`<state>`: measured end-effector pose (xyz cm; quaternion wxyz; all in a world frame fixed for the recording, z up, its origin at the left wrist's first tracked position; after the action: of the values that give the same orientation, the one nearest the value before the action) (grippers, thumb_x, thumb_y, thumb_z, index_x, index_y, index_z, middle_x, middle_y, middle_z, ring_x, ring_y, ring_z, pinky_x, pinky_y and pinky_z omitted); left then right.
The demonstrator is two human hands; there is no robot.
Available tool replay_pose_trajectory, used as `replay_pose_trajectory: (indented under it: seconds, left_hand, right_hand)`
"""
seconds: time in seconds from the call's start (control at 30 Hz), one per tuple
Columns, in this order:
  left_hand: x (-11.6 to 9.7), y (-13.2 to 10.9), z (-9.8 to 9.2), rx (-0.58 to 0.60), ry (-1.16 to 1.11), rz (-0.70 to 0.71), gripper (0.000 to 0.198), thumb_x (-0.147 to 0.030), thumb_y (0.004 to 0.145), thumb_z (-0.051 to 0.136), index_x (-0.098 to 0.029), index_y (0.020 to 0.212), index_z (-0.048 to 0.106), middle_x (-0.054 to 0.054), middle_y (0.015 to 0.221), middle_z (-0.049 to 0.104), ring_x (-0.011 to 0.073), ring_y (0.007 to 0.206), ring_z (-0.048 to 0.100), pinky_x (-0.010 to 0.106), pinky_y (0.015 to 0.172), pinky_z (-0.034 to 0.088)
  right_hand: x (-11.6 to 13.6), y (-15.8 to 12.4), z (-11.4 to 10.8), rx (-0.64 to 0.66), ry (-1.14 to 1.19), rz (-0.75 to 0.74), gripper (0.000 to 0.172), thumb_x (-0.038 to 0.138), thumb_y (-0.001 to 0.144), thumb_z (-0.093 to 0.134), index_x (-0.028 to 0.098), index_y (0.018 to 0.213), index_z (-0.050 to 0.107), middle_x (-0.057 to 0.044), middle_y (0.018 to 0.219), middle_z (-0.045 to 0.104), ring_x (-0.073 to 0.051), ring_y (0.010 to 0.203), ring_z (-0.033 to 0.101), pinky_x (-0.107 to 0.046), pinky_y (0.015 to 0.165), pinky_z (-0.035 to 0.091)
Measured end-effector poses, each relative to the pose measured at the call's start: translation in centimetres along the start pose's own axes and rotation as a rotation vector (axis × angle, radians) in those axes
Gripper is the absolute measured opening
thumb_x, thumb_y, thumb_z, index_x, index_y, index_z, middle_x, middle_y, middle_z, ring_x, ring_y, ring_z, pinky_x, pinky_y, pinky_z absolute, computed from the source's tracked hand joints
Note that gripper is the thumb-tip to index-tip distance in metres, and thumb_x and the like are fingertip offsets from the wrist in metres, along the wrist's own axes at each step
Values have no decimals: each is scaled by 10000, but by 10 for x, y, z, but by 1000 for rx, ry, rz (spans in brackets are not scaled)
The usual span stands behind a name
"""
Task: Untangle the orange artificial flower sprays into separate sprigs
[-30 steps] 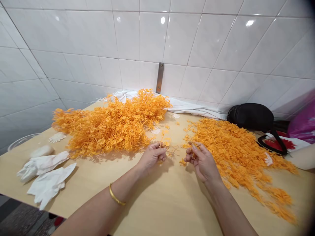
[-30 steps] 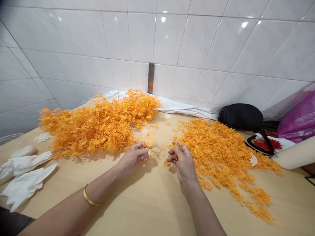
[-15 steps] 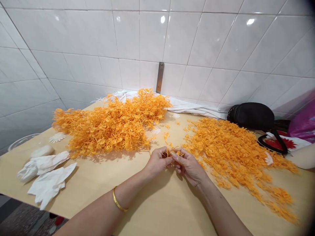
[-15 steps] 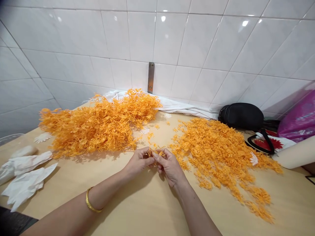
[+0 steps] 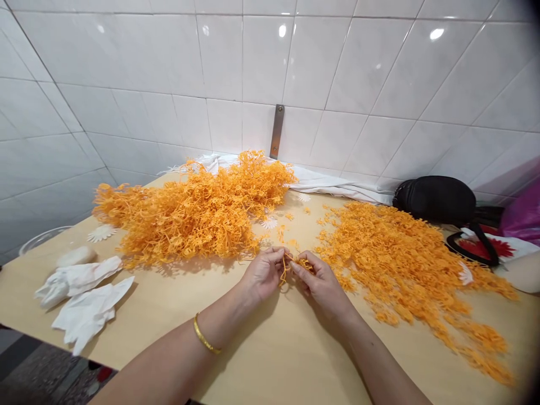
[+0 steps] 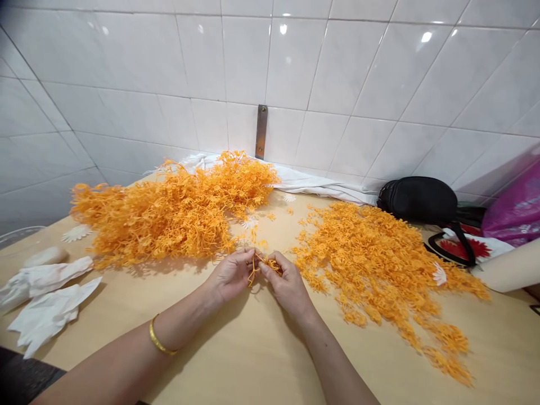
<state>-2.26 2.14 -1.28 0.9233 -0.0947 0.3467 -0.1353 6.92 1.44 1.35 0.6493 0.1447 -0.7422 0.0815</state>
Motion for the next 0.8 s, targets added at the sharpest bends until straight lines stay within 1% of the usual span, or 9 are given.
replay_pose_trajectory:
  seconds: [0.07,0.13,0.27,0.33,0.4,0.47,0.57,0.67,0.8]
  left_hand:
    - [-1,0,4,29,-85,-17,82,-94,736,502,-110,659,524,30,646,558,91,565,532,221,571,434]
    - [-6,0,6,36,-154,-32,140,-96,770,456,-112,639,502,15,554,517,89,531,514,218,558,436]
    - [-20,1,-1,-16,-247,-66,224,-99,814,390,-138,597,433,-70,350,256,60,413,414,164,507,404]
    - [-26,2,-6,-44,-125,-11,172,-91,797,412,-141,635,448,-72,345,282,62,401,413,162,490,392]
    - [-29,2,-8,-39,65,83,79,-100,768,457,-145,708,481,-53,368,389,75,423,454,178,501,393]
    - [-28,0,-5,-2,232,159,19,-140,749,497,-155,761,499,-24,417,488,87,452,489,194,522,396]
    - [-21,-3,1,23,408,187,53,-208,731,529,-167,754,504,-2,460,545,85,436,486,187,482,361]
    - [-17,-7,7,36,500,180,98,-259,718,542,-172,717,497,-6,472,546,63,376,421,176,414,298]
    - [-11,-10,14,80,581,169,151,-291,690,574,-158,675,504,-2,496,538,53,357,384,178,368,245]
  right_hand:
    - [-2,1,4,26,156,45,196,376,770,511,203,688,473,66,502,384,-71,433,324,-194,418,275]
    - [0,1,6,50,321,52,194,351,754,536,198,668,453,57,546,415,-62,438,331,-193,423,283]
    - [8,0,-8,22,504,55,198,328,707,568,202,660,422,39,619,457,-60,442,348,-203,421,294]
    - [8,0,-26,-77,336,50,163,334,710,545,207,688,445,28,625,464,-79,458,371,-226,435,321]
    - [10,-2,-50,-267,-38,5,124,304,705,524,210,784,506,-3,678,502,-129,555,445,-283,522,383]
    - [20,-7,-68,-486,-472,-90,234,238,688,490,202,912,544,-58,820,551,-209,770,492,-375,692,397]
    - [35,-15,-67,-627,-848,-245,324,185,692,424,185,986,560,-107,1021,545,-273,1002,427,-450,853,315]
    - [39,-15,-51,-545,-788,-300,279,265,762,417,170,977,567,-108,985,577,-248,960,478,-403,833,354]
    - [24,-7,-25,-296,-492,-173,276,381,798,410,168,854,575,-60,788,602,-182,732,539,-286,637,409]
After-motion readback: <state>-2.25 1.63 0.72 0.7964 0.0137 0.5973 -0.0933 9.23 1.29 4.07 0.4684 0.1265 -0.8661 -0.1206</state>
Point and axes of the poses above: each hand's wrist, its own y-axis towards the middle knuckle, its own z-axis out of the palm, x = y × z, the point moved 7 cm from there along y, towards the middle knuckle
